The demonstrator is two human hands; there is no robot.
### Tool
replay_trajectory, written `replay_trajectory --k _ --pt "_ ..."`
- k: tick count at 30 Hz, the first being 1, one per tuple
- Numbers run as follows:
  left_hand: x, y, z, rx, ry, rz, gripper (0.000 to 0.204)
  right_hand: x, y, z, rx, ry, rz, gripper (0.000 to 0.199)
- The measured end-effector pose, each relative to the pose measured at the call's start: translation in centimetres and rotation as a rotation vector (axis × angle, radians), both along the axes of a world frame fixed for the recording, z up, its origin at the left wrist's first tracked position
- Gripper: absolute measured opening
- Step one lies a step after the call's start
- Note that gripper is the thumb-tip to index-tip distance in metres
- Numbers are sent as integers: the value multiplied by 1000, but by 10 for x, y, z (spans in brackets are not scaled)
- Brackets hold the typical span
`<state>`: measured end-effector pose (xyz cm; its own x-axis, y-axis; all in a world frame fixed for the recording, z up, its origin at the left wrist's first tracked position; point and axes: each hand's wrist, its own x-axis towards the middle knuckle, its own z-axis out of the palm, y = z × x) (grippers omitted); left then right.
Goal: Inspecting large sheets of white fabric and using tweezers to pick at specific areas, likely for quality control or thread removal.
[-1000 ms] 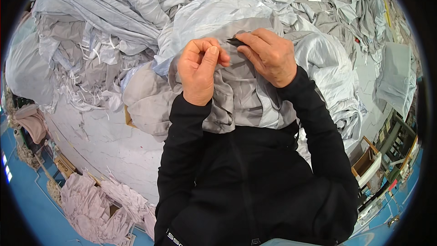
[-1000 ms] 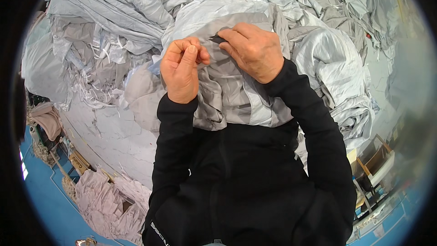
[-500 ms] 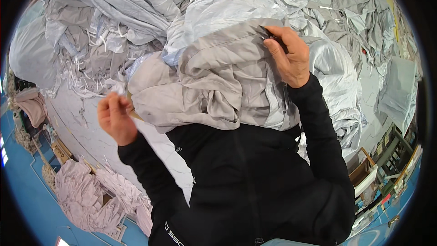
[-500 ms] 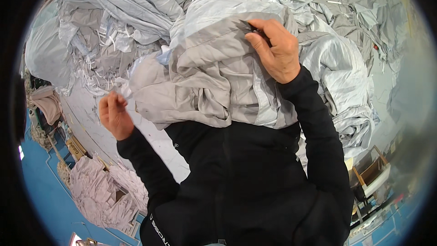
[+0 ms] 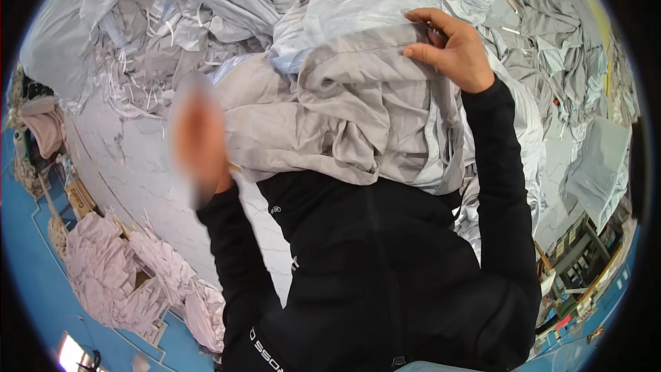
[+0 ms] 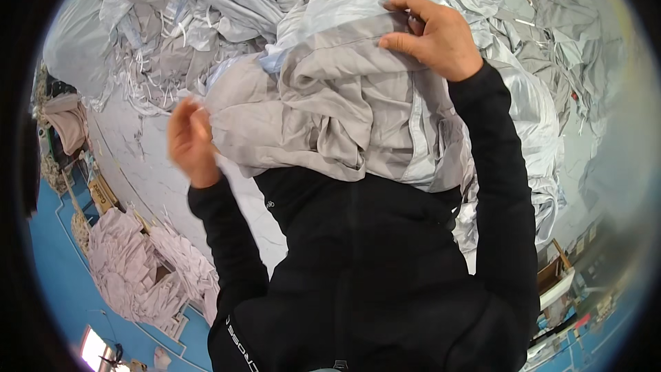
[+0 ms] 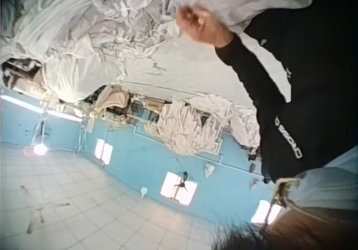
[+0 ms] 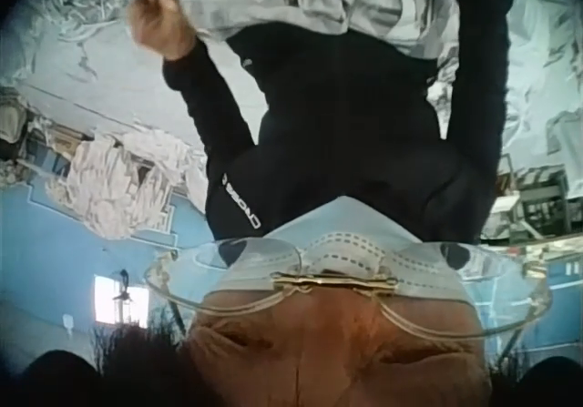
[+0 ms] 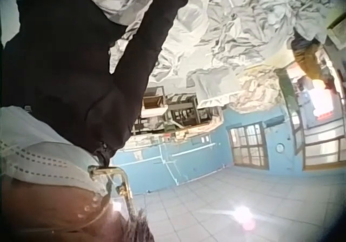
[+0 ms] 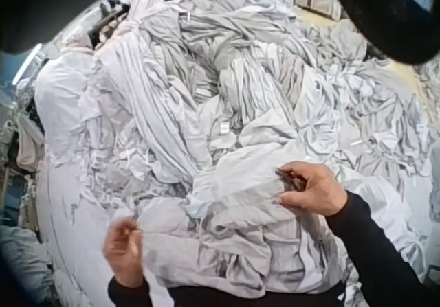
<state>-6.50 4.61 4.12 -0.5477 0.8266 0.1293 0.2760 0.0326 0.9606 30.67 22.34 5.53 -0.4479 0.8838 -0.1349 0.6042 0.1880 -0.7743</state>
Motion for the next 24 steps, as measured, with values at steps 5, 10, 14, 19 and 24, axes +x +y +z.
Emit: replay_trajectory --k 5,10,14,19,24 --pt "108 43 -13 -279 254 -268 52 -4 19 -10 121 93 64 29" --pt "121 70 -30 -242 473 -172 54 5 18 24 381 327 174 18" --pt "120 76 -9 -83 341 -197 44 25 -20 107 402 198 -109 11" --pt "129 69 26 194 323 -355 75 45 -66 138 737 277 -23 15" --pt "135 83 48 245 137 -836 68 55 -105 198 923 467 54 15"
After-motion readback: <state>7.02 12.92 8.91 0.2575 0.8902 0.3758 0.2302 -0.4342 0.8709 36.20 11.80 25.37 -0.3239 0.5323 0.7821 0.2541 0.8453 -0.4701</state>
